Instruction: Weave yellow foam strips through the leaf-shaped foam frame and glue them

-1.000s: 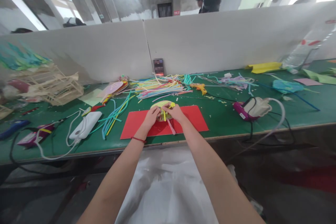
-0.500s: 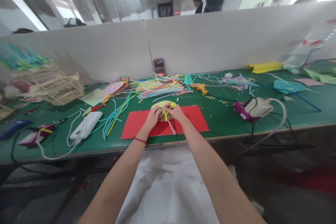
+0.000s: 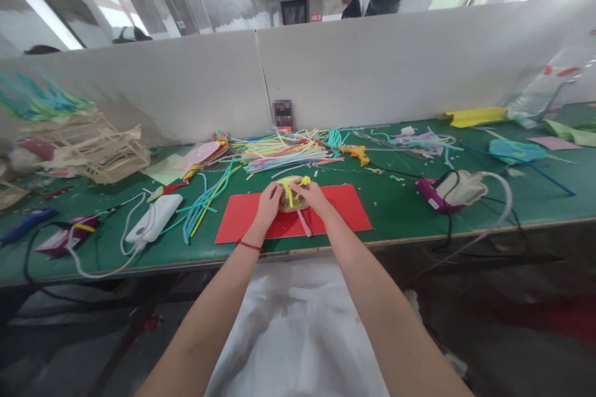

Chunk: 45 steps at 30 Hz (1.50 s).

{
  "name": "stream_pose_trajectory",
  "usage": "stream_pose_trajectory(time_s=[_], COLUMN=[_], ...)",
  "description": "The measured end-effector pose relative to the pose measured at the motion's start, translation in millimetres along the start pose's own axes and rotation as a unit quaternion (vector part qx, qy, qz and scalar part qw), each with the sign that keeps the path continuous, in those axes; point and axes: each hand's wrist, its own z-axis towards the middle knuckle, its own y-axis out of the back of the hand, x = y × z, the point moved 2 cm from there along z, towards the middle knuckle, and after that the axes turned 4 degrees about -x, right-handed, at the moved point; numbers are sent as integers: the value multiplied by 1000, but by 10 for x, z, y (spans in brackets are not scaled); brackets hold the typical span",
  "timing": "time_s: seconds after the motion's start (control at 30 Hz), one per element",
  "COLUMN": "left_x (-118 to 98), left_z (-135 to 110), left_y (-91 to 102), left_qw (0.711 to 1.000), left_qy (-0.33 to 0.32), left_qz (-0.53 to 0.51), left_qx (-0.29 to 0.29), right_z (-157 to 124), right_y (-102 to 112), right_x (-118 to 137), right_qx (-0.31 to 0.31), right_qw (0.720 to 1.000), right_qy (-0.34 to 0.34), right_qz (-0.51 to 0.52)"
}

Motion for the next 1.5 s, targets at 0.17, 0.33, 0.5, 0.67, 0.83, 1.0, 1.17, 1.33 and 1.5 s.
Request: stream_pose_trajectory(time_s=[0.17, 0.33, 0.5, 0.67, 0.83, 1.0, 1.17, 1.33, 1.5], left_x=[13, -18, -34, -76, -90, -53, -22, -36, -41], left_z=[-10, -24, -18, -37, -50, -29, -18, -21, -19], left_y=[-2, -19, -20, -18, -20, -9, -22, -14, 26], left_qw=[999, 998, 999, 996, 994, 997, 997, 998, 995], left_qy=[16, 35, 26, 13, 9, 0, 5, 1, -2], left_qz=[-38, -51, -23, 7, 12, 43, 46, 59, 95], left_qx=[-21, 14, 36, 83, 109, 71, 54, 39, -6], right_z=[23, 17, 15, 11, 13, 13, 11, -4, -39], right_y=[19, 20, 34, 30, 26, 30, 18, 2, -39], right_x=[-41, -45, -35, 7, 8, -16, -36, 6, 89], right_qx=[-4, 4, -23, -43, -42, -35, -13, -17, 20], right_qw=[999, 999, 999, 998, 998, 999, 1000, 1000, 1000], right_qy=[-9, -3, 20, 23, 20, 18, 9, -4, 10], right_qz=[-36, -39, -32, -44, -40, -29, 4, 21, -6])
